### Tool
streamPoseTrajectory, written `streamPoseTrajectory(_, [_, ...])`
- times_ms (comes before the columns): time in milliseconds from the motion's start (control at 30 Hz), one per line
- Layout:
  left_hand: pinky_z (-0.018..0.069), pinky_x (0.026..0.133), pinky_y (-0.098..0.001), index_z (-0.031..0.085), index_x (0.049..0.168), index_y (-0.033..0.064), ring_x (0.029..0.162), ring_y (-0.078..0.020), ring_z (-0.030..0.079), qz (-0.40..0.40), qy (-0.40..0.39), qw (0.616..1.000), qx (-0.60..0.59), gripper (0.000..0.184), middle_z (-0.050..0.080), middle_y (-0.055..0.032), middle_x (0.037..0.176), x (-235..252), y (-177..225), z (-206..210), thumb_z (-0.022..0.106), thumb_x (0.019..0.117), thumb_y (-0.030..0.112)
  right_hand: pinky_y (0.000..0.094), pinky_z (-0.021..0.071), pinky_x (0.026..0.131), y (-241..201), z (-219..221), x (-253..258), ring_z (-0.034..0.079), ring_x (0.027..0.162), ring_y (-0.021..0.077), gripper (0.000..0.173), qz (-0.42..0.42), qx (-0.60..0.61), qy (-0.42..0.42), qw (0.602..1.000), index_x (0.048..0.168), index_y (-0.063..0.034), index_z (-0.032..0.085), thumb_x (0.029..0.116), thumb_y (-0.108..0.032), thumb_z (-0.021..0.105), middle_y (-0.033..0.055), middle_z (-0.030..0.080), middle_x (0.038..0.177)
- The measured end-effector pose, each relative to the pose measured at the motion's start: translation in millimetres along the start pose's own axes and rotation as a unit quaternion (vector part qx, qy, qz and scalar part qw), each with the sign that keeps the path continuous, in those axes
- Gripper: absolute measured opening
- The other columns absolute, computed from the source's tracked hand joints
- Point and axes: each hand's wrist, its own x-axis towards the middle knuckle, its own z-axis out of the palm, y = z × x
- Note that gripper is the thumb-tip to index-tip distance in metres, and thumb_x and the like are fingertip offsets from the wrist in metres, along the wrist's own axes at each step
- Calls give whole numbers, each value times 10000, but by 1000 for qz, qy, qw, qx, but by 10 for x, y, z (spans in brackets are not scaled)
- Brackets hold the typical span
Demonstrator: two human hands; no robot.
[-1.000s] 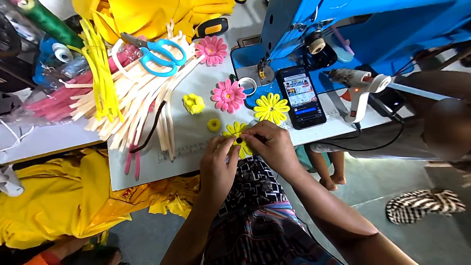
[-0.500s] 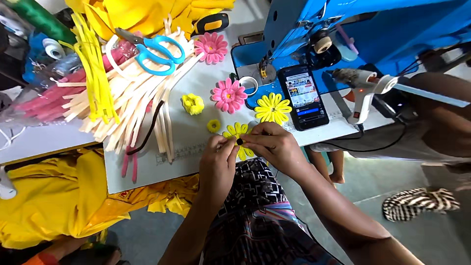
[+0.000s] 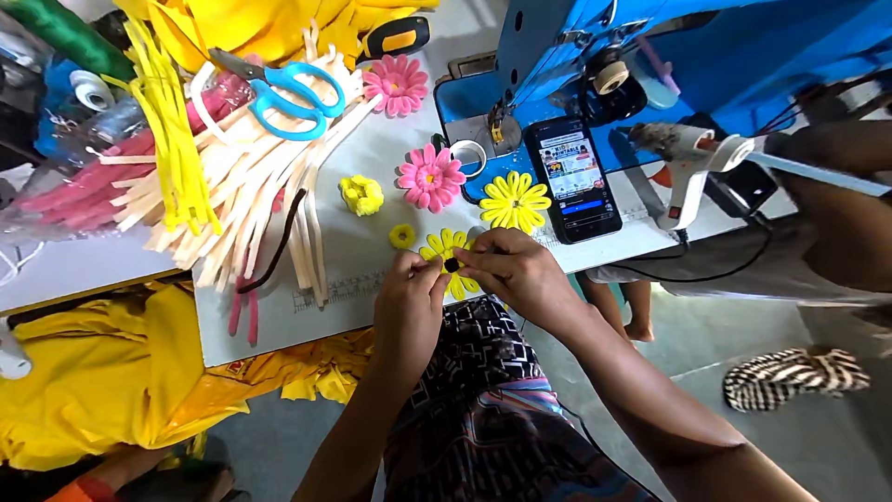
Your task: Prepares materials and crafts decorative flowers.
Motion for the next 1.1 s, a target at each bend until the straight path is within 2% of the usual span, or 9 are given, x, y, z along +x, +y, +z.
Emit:
streamPoseTrajectory(233, [578, 744, -366, 761, 1132, 3, 845, -240, 664, -2, -34, 999, 19, 215, 642, -166, 1041, 26, 11, -38, 712, 960, 122, 394, 575, 767, -19, 0, 22, 670, 897, 272, 233, 6, 8, -14, 1000, 1143, -81, 790, 964, -187, 684, 122, 689, 996])
streamPoseTrajectory(400, [567, 825, -403, 755, 1142, -7, 910, -268, 664, -21, -69, 997, 25, 217, 649, -176, 1080, 69, 69, -80, 692, 979, 123, 450, 585, 788, -59, -38, 60, 682, 919, 300, 223, 22, 21, -36, 999, 1145, -50, 781, 953, -134, 704, 149, 687, 1023])
streamPoseTrajectory(500, [568, 814, -399, 758, 1092, -30, 900, -272, 658, 31, -71, 997, 12, 192, 639, -190, 1065, 52, -50, -78, 663, 990, 102, 475, 586, 789, -41, -49, 50, 686, 920, 306, 237, 31, 44, -49, 997, 1170, -47, 771, 956, -124, 704, 160, 685, 1052])
streamPoseTrajectory(533, [570, 816, -392, 760, 1077, -30, 905, -271, 660, 45, -71, 996, 1, 182, 641, -194, 1069, 55, -90, -93, 653, 992, 91, 470, 587, 798, -31, -66, 50, 686, 922, 298, 243, 31, 54, -51, 997, 1182, -48, 766, 961, -121, 698, 158, 685, 1058])
streamPoseTrajectory(667, [592, 832, -386, 741, 1175, -4, 945, -260, 693, 29, -52, 997, -44, 219, 678, -193, 1107, 79, -160, -226, 632, 1007, 86, 446, 582, 870, 35, -164, 58, 708, 966, 280, 277, 21, 87, -53, 995, 1247, -32, 728, 988, -87, 644, 165, 713, 1096])
streamPoseTrajectory(733, [607, 795, -372, 752, 1107, 2, 900, -233, 709, 42, -5, 997, -58, 171, 698, -168, 1062, 75, -196, -275, 657, 987, 78, 434, 581, 882, 28, -211, 44, 714, 969, 267, 270, 28, 92, -47, 994, 1244, -34, 727, 1000, -87, 626, 155, 723, 1102])
streamPoseTrajectory(800, [596, 762, -348, 768, 1051, 17, 894, -213, 702, 72, 16, 996, -54, 134, 703, -149, 1045, 99, -199, -324, 685, 965, 79, 414, 589, 862, 12, -200, 37, 718, 939, 258, 227, 19, 90, -14, 996, 1176, -28, 751, 989, -78, 633, 146, 730, 1061])
streamPoseTrajectory(967, [597, 778, -355, 786, 1008, 22, 883, -220, 692, 136, -45, 989, -40, 111, 689, -148, 1026, 208, -190, -260, 711, 942, 70, 410, 581, 831, -1, -92, 97, 696, 907, 250, 208, 1, 91, -6, 996, 1124, -43, 782, 966, -130, 680, 132, 716, 986])
streamPoseTrajectory(1100, [577, 836, -360, 787, 1013, 8, 918, -228, 679, 126, -64, 989, -38, 117, 679, -154, 1042, 245, -183, -156, 710, 942, 62, 417, 573, 801, 24, -26, 108, 677, 905, 250, 238, 0, 74, -16, 997, 1128, -80, 796, 957, -222, 711, 111, 703, 972])
